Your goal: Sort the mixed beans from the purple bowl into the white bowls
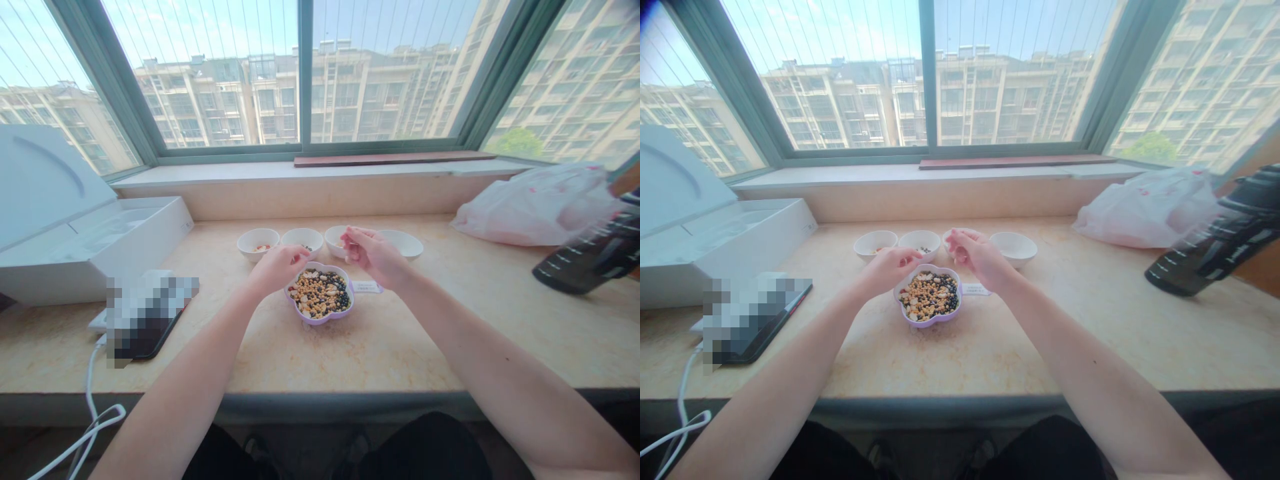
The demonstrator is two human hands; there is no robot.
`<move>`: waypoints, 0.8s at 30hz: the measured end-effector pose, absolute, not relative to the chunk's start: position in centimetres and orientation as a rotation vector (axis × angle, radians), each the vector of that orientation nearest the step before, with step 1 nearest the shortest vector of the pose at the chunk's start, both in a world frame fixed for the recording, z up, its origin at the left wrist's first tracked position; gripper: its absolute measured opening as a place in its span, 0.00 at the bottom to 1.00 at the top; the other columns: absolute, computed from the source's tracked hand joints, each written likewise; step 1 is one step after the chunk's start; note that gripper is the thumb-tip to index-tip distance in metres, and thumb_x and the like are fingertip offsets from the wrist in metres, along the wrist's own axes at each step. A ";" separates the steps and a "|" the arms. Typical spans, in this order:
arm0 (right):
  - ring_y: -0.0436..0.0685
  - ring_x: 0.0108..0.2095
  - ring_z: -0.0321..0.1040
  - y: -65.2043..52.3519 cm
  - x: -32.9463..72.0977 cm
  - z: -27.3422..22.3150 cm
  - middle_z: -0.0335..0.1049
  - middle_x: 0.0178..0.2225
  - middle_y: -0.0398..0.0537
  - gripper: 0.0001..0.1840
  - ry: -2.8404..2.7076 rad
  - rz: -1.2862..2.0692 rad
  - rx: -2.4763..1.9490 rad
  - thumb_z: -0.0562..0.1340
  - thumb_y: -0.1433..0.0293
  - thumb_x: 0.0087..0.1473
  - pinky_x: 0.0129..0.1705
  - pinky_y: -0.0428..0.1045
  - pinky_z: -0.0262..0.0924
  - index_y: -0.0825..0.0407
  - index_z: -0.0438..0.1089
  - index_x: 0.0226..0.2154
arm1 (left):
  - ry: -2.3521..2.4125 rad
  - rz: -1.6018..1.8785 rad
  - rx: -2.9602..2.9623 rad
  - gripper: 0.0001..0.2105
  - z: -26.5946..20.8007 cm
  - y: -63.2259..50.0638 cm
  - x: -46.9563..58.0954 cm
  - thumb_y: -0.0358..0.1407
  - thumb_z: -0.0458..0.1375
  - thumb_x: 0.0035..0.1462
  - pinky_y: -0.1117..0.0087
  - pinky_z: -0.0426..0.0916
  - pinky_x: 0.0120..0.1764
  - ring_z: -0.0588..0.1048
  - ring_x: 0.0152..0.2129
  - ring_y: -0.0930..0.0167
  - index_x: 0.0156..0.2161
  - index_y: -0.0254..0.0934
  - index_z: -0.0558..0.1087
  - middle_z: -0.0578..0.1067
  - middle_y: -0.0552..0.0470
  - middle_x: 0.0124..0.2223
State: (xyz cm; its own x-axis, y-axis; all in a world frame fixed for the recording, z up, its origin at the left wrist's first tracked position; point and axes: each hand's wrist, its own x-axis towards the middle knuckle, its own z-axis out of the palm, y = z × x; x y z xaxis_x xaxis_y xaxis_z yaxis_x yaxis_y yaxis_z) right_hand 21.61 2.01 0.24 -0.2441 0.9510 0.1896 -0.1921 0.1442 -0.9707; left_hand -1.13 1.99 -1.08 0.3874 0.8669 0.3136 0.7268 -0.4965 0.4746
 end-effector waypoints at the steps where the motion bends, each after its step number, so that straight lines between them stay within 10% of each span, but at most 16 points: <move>1: 0.47 0.22 0.51 2.1 21.8 0.5 0.62 0.24 0.39 0.18 -1.244 1.443 -0.782 0.70 0.54 0.49 0.25 0.47 0.47 0.51 0.70 0.27 | 1.411 0.772 2.386 0.12 -1.0 1.9 -1.1 0.37 0.55 0.64 0.69 0.68 0.38 0.76 0.30 0.69 0.44 0.38 0.81 0.81 0.49 0.37; 17: 0.47 0.20 0.47 2.4 22.2 0.9 0.57 0.20 0.36 0.14 -1.029 1.587 -0.815 0.71 0.61 0.48 0.23 0.48 0.43 0.50 0.68 0.28 | 1.317 0.684 2.400 0.11 -0.5 1.3 -1.1 0.35 0.55 0.63 0.72 0.64 0.32 0.72 0.24 0.72 0.38 0.37 0.81 0.75 0.53 0.24; 24: 0.49 0.24 0.56 2.2 21.6 -0.3 0.66 0.24 0.41 0.12 -1.489 0.931 -1.045 0.67 0.59 0.53 0.28 0.49 0.50 0.51 0.73 0.30 | 1.335 0.645 2.422 0.11 -0.7 1.5 -1.1 0.35 0.55 0.62 0.72 0.62 0.29 0.71 0.23 0.73 0.37 0.37 0.81 0.76 0.53 0.25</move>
